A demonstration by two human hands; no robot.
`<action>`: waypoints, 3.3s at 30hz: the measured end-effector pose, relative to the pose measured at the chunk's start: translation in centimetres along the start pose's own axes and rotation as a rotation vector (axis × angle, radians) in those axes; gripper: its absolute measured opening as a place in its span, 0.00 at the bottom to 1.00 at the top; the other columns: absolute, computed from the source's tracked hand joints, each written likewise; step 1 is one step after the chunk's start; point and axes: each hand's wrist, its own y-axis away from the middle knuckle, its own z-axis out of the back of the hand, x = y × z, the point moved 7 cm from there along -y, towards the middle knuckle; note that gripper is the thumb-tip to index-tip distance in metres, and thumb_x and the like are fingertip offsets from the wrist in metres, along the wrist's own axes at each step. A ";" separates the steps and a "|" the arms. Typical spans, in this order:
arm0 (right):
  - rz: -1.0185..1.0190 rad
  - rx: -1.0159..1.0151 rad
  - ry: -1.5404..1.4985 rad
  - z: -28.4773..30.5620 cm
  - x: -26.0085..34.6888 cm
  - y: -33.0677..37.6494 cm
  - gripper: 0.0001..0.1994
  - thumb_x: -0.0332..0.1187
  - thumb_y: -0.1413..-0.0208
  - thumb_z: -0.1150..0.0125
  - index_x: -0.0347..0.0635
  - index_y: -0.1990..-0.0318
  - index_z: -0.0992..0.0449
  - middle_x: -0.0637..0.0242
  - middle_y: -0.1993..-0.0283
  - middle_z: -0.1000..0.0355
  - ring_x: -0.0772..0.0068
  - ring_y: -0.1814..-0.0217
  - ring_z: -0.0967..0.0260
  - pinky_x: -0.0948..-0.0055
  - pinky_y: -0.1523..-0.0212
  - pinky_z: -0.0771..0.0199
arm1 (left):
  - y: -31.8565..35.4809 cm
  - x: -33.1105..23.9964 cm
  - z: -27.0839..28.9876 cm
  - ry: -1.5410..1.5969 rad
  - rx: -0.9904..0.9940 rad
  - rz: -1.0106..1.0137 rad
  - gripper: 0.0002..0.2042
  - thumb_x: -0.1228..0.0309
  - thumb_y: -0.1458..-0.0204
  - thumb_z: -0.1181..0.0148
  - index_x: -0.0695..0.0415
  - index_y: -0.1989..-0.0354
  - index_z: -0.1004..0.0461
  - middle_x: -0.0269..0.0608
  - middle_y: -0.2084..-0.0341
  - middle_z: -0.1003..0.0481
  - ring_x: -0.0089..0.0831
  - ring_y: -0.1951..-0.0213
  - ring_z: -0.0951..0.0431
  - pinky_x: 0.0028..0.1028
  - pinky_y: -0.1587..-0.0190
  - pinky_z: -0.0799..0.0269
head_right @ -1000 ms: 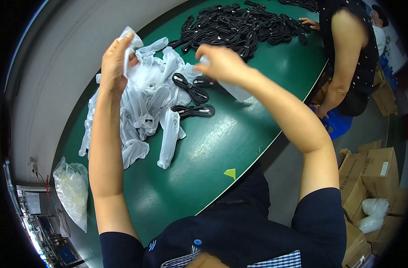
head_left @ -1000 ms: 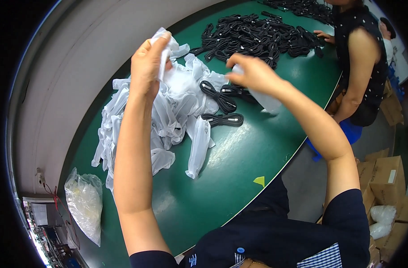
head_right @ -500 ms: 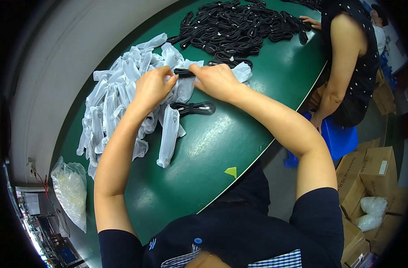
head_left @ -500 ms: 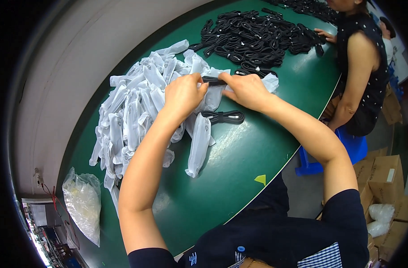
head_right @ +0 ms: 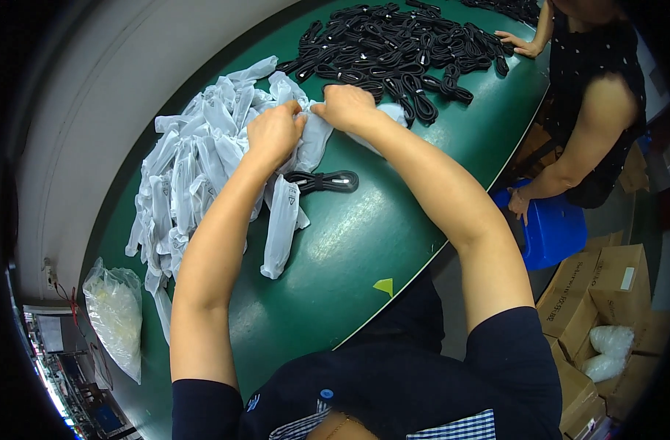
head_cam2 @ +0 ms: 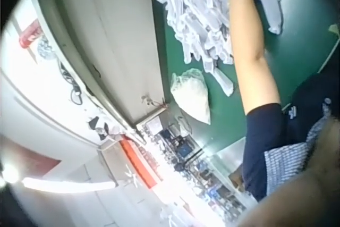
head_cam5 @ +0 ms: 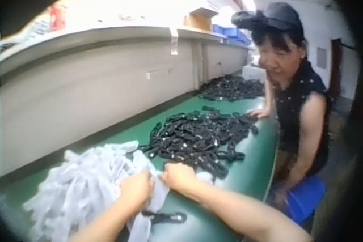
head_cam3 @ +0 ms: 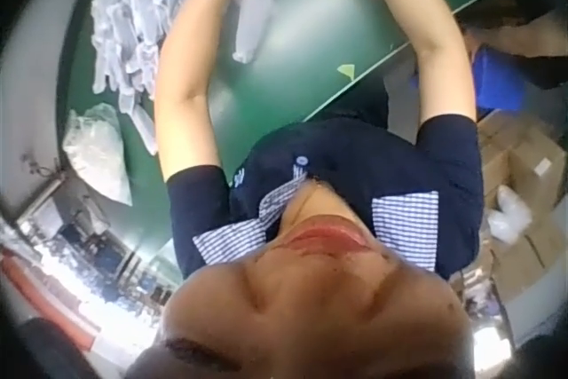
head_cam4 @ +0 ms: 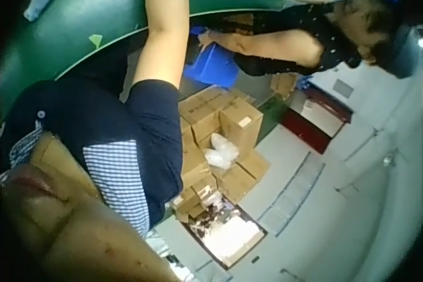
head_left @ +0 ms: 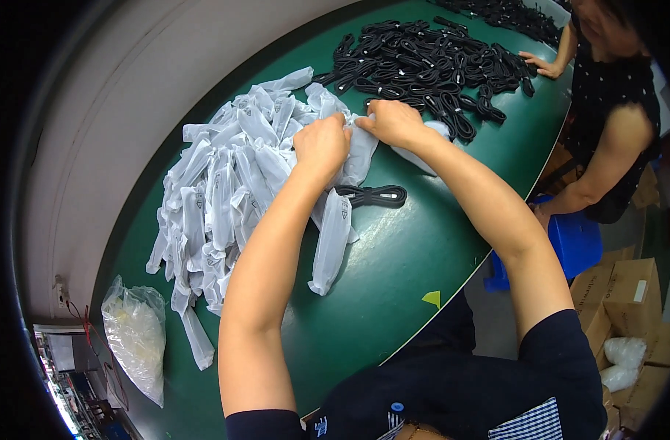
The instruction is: Unpacking bundled black cables from white protective sleeves and organizing them on a factory workbench.
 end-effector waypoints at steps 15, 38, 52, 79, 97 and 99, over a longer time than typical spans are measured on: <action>0.175 -0.338 -0.731 12.0 -1.1 2.1 0.13 0.42 0.42 0.43 0.40 0.62 0.27 0.75 0.74 0.33 0.86 0.72 0.39 0.81 0.72 0.38 | -0.1 2.2 7.4 1.575 0.091 0.198 0.10 0.63 0.45 0.41 0.56 0.61 0.26 0.30 0.78 0.27 0.16 0.82 0.31 0.17 0.84 0.37; 0.629 -0.593 -1.126 10.1 13.8 7.6 0.28 0.55 0.35 0.68 0.38 0.54 0.28 0.61 0.55 0.28 0.70 0.51 0.34 0.73 0.47 0.39 | 7.3 -1.0 7.7 1.593 -0.135 0.274 0.25 0.52 0.42 0.49 0.67 0.55 0.30 0.39 0.68 0.25 0.21 0.67 0.27 0.22 0.66 0.32; 0.454 0.352 -0.717 2.3 9.7 10.4 0.12 0.25 0.42 0.52 0.35 0.53 0.28 0.66 0.59 0.28 0.78 0.56 0.34 0.77 0.51 0.34 | 26.6 16.7 20.4 1.110 -0.709 0.438 0.14 0.66 0.50 0.38 0.63 0.61 0.22 0.40 0.66 0.22 0.26 0.62 0.22 0.27 0.54 0.29; 0.201 -0.345 -0.575 12.2 -1.3 -4.3 0.11 0.35 0.47 0.45 0.37 0.62 0.26 0.68 0.68 0.28 0.78 0.65 0.32 0.75 0.63 0.31 | 7.3 6.7 12.5 0.142 -0.222 -0.011 0.18 0.77 0.57 0.47 0.57 0.55 0.24 0.54 0.67 0.22 0.49 0.61 0.22 0.39 0.56 0.29; 0.217 -0.189 -0.678 6.9 2.1 -7.2 0.15 0.40 0.48 0.40 0.34 0.64 0.24 0.61 0.68 0.26 0.73 0.65 0.31 0.71 0.60 0.30 | 4.9 9.4 12.1 1.280 -0.109 0.242 0.11 0.65 0.44 0.45 0.62 0.65 0.26 0.41 0.67 0.22 0.26 0.67 0.23 0.26 0.63 0.29; 0.191 -0.360 -0.657 10.0 1.2 -7.0 0.15 0.40 0.49 0.40 0.35 0.64 0.24 0.59 0.68 0.25 0.71 0.66 0.29 0.71 0.61 0.29 | 4.5 7.2 14.1 1.444 -0.117 0.170 0.15 0.61 0.44 0.46 0.64 0.60 0.29 0.48 0.61 0.22 0.29 0.66 0.22 0.27 0.61 0.25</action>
